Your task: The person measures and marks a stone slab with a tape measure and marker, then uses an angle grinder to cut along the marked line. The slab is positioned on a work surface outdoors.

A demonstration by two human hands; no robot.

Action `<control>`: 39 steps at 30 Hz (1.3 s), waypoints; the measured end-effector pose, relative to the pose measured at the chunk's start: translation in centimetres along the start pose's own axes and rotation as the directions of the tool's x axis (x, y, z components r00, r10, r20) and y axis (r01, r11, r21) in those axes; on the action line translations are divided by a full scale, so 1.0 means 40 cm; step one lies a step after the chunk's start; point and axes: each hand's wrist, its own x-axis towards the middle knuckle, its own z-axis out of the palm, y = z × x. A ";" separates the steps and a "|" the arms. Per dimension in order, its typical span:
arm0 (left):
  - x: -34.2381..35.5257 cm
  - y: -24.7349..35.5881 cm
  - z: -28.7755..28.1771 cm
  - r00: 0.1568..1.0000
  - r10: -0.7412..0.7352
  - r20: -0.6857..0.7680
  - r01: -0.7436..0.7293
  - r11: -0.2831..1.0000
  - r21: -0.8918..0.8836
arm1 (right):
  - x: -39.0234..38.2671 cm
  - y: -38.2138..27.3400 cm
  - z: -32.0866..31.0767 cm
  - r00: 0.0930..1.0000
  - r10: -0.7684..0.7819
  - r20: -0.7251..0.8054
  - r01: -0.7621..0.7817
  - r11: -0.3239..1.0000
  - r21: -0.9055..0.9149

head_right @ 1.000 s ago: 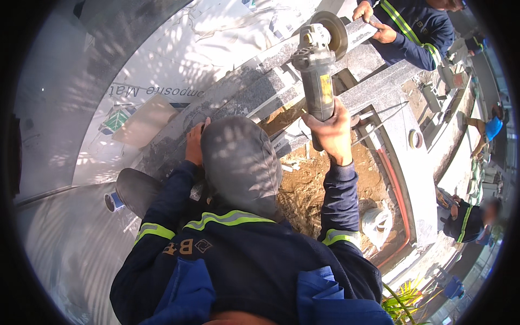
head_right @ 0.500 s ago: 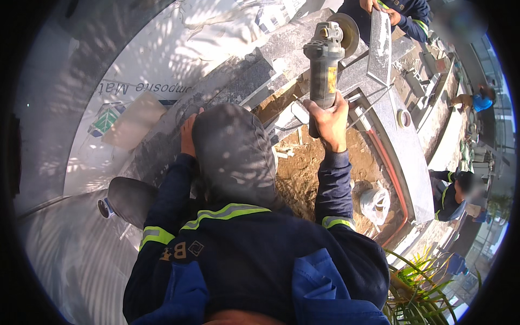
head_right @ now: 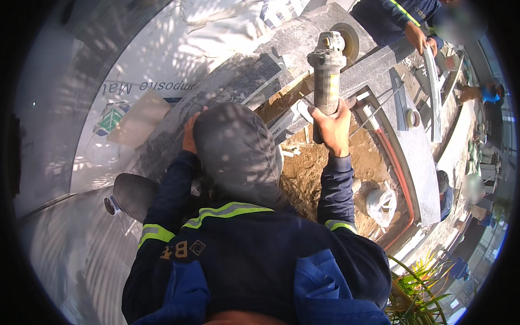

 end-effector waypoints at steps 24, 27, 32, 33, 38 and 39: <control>-0.004 0.004 0.013 0.996 0.008 -0.094 -0.006 1.000 0.025 | 0.031 0.054 -0.001 0.999 0.030 -0.019 -0.030 0.999 -0.043; -0.005 0.019 0.017 0.993 -0.003 -0.117 -0.001 1.000 -0.029 | 0.032 0.069 0.006 0.999 0.023 -0.047 -0.023 1.000 -0.002; -0.012 0.008 0.047 0.972 0.007 -0.236 -0.010 1.000 -0.011 | 0.034 0.122 -0.007 0.992 -0.038 -0.117 0.015 0.982 -0.188; 0.002 0.005 0.038 0.964 0.025 -0.264 -0.036 0.999 -0.037 | 0.035 0.113 -0.008 0.990 -0.045 -0.131 0.014 0.974 -0.225; 0.202 0.148 -0.146 0.997 -0.058 0.054 0.079 0.783 -0.616 | 0.029 0.107 -0.017 0.989 -0.023 -0.147 -0.013 0.970 -0.241; 0.264 0.182 -0.171 0.991 0.027 0.129 0.067 0.739 -0.671 | 0.030 0.084 -0.003 0.987 -0.052 -0.154 0.014 0.971 -0.240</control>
